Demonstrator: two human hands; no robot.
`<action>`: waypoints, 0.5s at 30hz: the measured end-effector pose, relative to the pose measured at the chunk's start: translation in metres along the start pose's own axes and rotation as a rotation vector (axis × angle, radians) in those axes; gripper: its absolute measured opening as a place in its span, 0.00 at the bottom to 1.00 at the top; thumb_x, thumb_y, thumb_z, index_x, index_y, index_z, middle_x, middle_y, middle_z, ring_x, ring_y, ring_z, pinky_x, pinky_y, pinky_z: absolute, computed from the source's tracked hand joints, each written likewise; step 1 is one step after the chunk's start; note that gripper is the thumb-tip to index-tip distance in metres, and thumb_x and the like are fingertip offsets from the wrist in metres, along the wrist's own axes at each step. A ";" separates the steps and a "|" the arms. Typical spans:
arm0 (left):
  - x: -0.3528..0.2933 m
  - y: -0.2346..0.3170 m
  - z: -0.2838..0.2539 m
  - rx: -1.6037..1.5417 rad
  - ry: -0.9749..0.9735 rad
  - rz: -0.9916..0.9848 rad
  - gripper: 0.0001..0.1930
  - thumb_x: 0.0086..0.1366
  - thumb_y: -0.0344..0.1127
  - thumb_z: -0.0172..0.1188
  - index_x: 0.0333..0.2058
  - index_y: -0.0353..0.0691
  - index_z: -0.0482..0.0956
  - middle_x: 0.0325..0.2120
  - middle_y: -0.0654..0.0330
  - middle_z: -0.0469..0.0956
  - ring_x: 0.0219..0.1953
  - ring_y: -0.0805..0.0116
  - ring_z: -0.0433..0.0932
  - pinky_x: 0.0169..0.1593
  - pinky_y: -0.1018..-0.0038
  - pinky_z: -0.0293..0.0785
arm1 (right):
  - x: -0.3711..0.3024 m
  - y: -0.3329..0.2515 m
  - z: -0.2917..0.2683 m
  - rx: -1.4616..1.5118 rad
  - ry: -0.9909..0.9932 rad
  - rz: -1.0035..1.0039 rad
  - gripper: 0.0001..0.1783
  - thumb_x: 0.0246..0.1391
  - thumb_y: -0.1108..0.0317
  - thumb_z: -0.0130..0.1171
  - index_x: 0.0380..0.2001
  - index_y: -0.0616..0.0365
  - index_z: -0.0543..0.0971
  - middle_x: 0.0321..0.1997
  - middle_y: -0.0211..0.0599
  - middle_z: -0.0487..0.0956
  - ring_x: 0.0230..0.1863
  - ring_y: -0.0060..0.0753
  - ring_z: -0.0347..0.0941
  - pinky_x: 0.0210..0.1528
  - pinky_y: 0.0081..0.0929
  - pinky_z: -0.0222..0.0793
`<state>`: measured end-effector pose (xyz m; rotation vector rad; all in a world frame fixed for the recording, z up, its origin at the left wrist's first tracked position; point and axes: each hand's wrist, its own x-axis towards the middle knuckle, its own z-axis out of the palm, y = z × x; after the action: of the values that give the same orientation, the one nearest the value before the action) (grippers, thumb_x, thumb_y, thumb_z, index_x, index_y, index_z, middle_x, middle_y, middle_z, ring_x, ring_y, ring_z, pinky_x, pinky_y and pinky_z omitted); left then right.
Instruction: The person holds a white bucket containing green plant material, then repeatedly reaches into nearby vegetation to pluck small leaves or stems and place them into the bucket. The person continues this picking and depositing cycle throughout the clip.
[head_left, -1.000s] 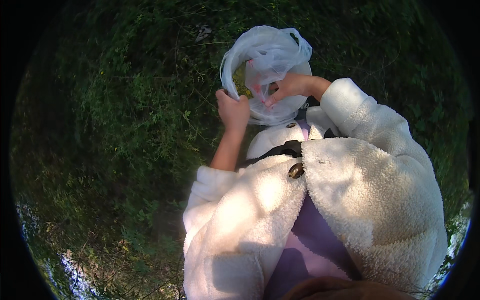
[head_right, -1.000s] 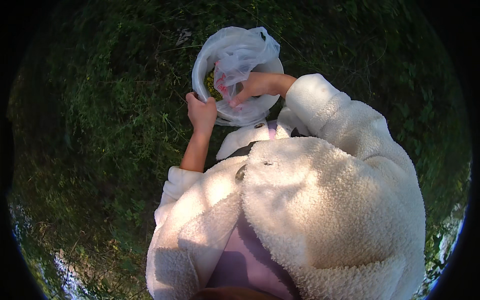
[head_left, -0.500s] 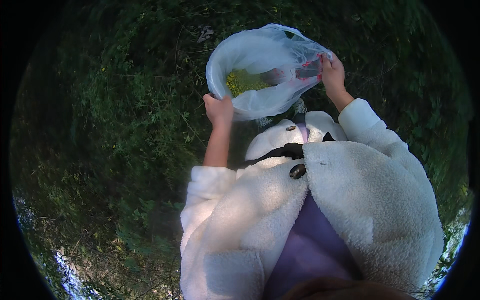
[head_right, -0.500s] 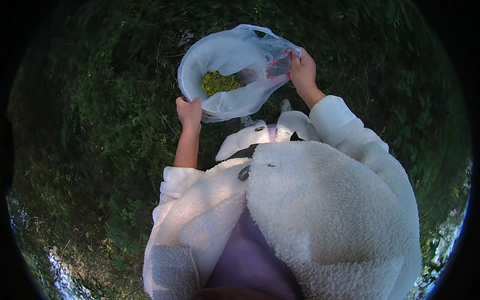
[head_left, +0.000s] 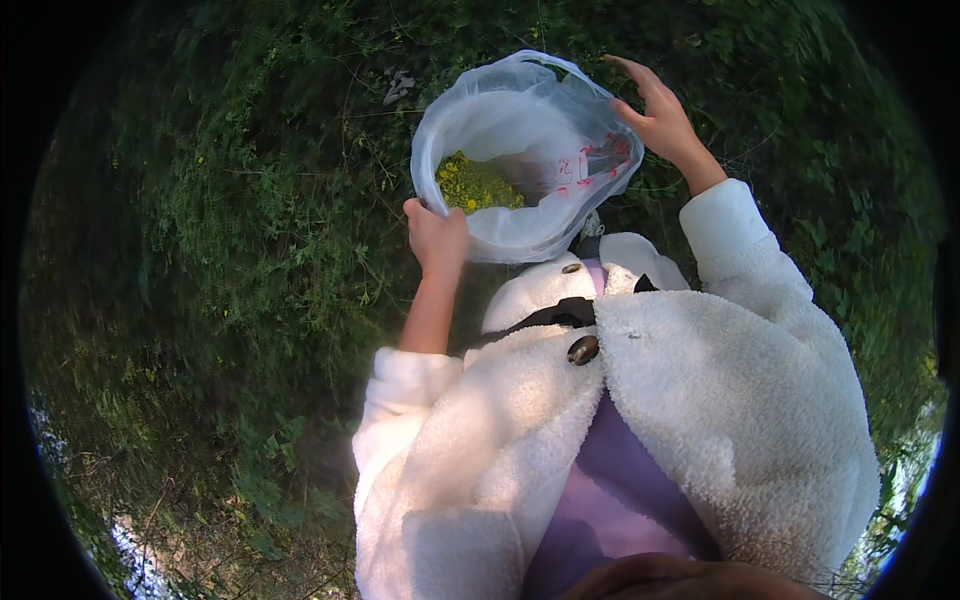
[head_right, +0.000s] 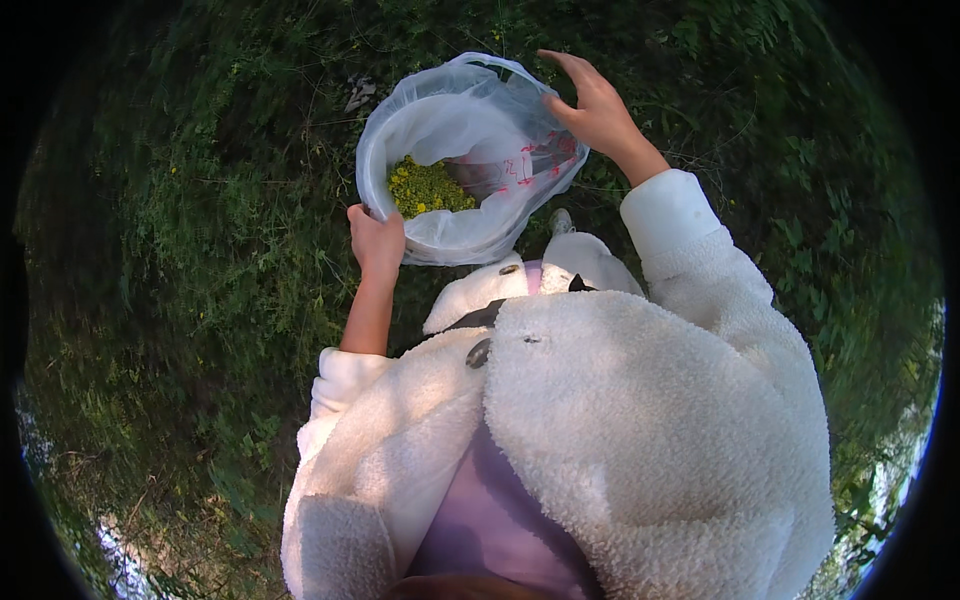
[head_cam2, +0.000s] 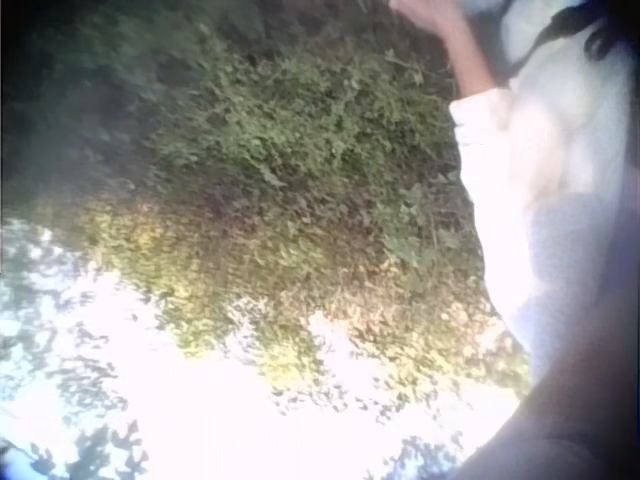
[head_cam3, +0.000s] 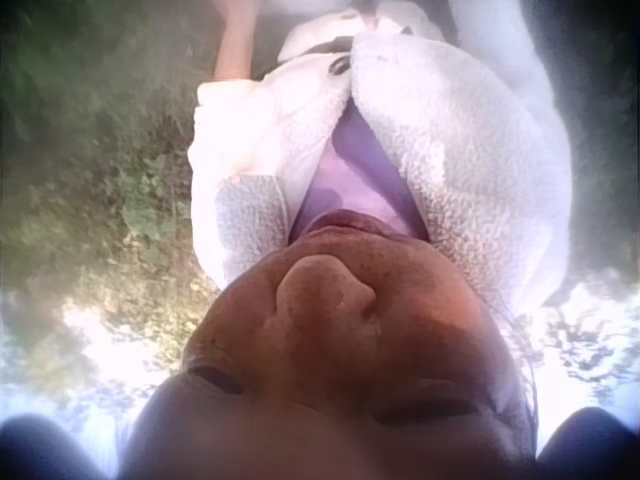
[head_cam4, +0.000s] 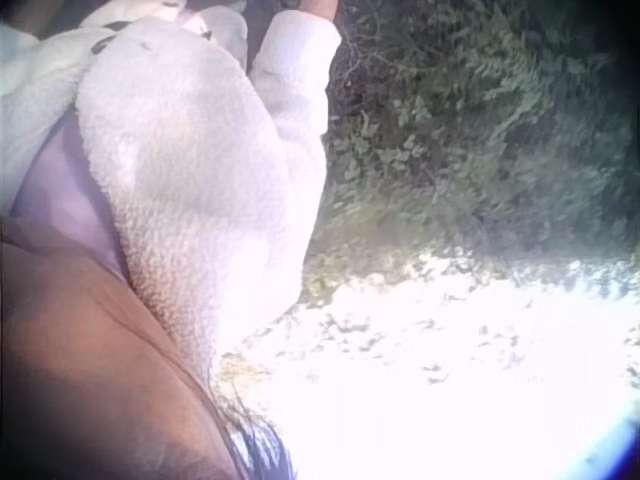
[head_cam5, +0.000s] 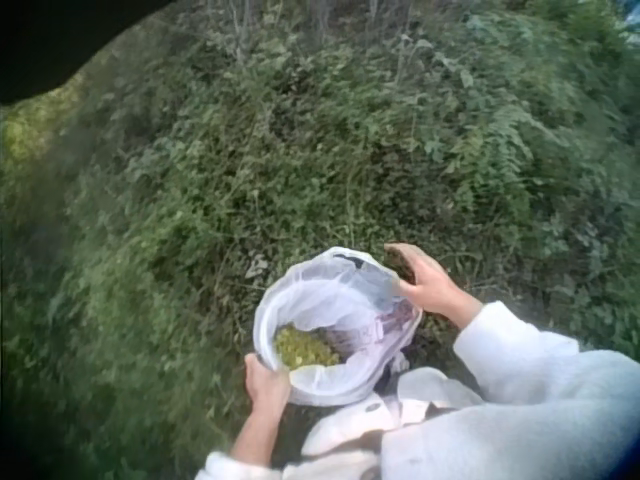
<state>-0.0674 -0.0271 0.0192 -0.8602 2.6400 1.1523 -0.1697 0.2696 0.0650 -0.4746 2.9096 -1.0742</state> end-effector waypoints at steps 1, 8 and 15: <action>-0.001 0.001 0.000 -0.005 -0.005 0.005 0.23 0.47 0.34 0.54 0.41 0.31 0.61 0.38 0.43 0.70 0.42 0.45 0.70 0.47 0.61 0.64 | 0.008 -0.004 0.013 -0.061 0.031 0.033 0.35 0.47 0.57 0.55 0.59 0.42 0.56 0.61 0.46 0.56 0.62 0.46 0.52 0.60 0.38 0.52; -0.006 -0.004 -0.004 -0.047 -0.049 0.069 0.23 0.46 0.32 0.55 0.42 0.31 0.61 0.38 0.45 0.70 0.42 0.48 0.70 0.47 0.63 0.64 | 0.067 0.031 0.083 0.163 -0.043 0.095 0.20 0.50 0.59 0.53 0.47 0.50 0.71 0.44 0.46 0.73 0.47 0.45 0.69 0.48 0.35 0.64; 0.006 -0.025 -0.011 -0.383 -0.095 0.070 0.21 0.46 0.30 0.53 0.42 0.32 0.63 0.38 0.48 0.71 0.41 0.54 0.71 0.46 0.67 0.65 | 0.044 0.080 0.107 0.050 -0.118 0.180 0.13 0.44 0.67 0.54 0.35 0.60 0.77 0.37 0.48 0.76 0.38 0.46 0.72 0.41 0.32 0.66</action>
<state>-0.0569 -0.0516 0.0093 -0.7487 2.4283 1.7075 -0.2223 0.2474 -0.0637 -0.2590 2.7537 -1.0528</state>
